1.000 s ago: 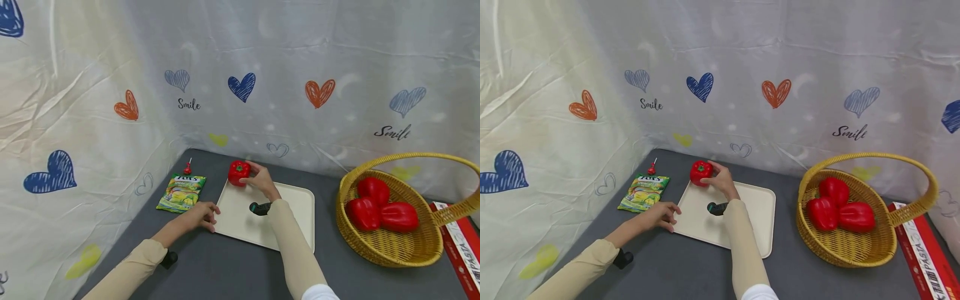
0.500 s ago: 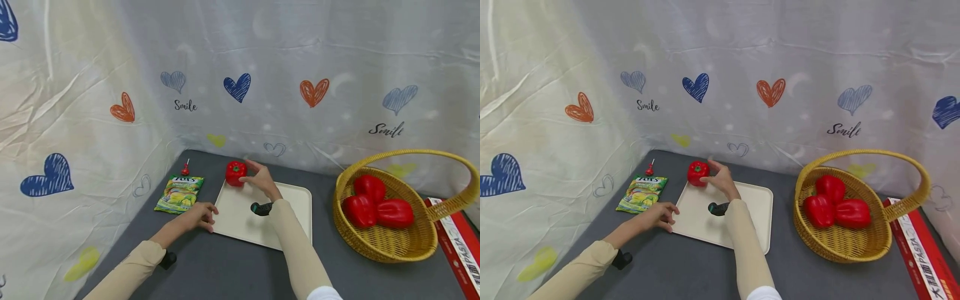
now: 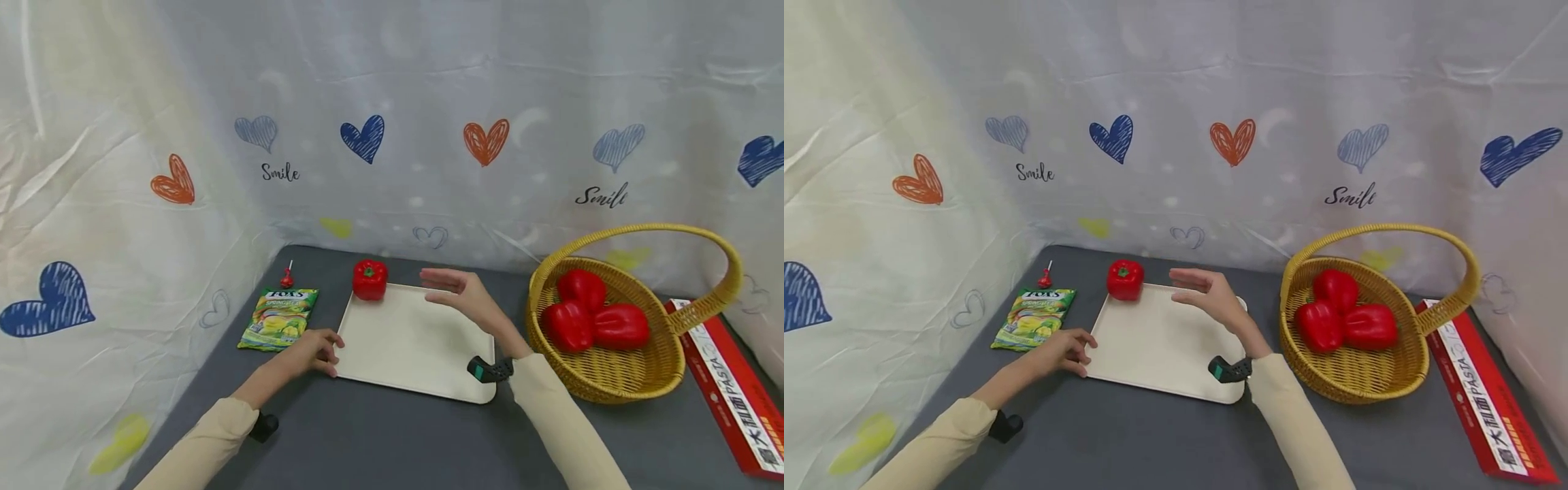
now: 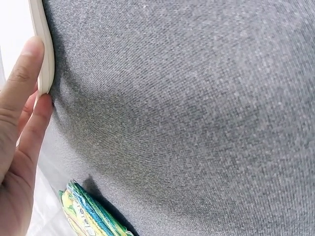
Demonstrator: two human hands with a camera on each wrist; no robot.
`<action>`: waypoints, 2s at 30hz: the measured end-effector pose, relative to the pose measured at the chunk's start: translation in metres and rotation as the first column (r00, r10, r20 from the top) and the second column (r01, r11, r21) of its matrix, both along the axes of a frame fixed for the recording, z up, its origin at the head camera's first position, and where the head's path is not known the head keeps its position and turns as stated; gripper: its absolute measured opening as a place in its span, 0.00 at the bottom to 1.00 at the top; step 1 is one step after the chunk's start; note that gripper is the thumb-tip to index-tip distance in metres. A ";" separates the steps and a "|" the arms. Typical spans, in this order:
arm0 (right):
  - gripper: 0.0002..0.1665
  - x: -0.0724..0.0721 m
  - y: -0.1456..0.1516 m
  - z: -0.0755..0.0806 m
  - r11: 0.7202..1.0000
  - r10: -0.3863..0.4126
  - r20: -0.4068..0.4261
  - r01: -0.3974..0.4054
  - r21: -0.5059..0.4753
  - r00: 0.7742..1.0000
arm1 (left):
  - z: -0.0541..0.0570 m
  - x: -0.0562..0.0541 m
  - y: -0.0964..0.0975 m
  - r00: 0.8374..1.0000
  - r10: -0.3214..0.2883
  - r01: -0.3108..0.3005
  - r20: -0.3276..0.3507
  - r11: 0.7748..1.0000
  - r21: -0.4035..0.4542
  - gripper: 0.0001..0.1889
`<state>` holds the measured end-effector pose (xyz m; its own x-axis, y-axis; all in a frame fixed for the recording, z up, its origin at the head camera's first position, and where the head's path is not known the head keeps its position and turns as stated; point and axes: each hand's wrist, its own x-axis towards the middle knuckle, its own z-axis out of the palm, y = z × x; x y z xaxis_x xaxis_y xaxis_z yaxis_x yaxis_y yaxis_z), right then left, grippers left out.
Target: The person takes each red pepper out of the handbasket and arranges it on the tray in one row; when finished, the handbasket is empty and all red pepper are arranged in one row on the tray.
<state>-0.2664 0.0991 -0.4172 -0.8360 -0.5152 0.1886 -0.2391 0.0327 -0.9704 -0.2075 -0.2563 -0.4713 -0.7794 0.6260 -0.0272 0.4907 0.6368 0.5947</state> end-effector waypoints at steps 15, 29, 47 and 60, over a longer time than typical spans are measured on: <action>0.18 0.069 0.198 0.015 0.991 -0.137 0.047 0.137 0.009 0.989 | -0.001 0.000 0.000 1.000 0.012 -0.012 0.005 1.000 0.018 0.08; 0.44 0.018 0.220 0.028 0.804 -0.417 0.246 0.229 0.549 0.875 | 0.003 0.000 0.001 0.999 0.009 -0.009 0.036 1.000 0.015 0.08; 0.43 0.017 0.192 0.011 0.856 -0.315 0.433 0.055 0.514 0.845 | 0.004 0.000 0.003 0.999 0.019 -0.020 0.044 1.000 0.023 0.08; 0.42 0.031 0.222 0.001 0.955 -0.136 0.471 -0.011 0.296 0.872 | 0.004 0.000 0.002 0.999 0.011 -0.012 0.042 0.999 0.029 0.09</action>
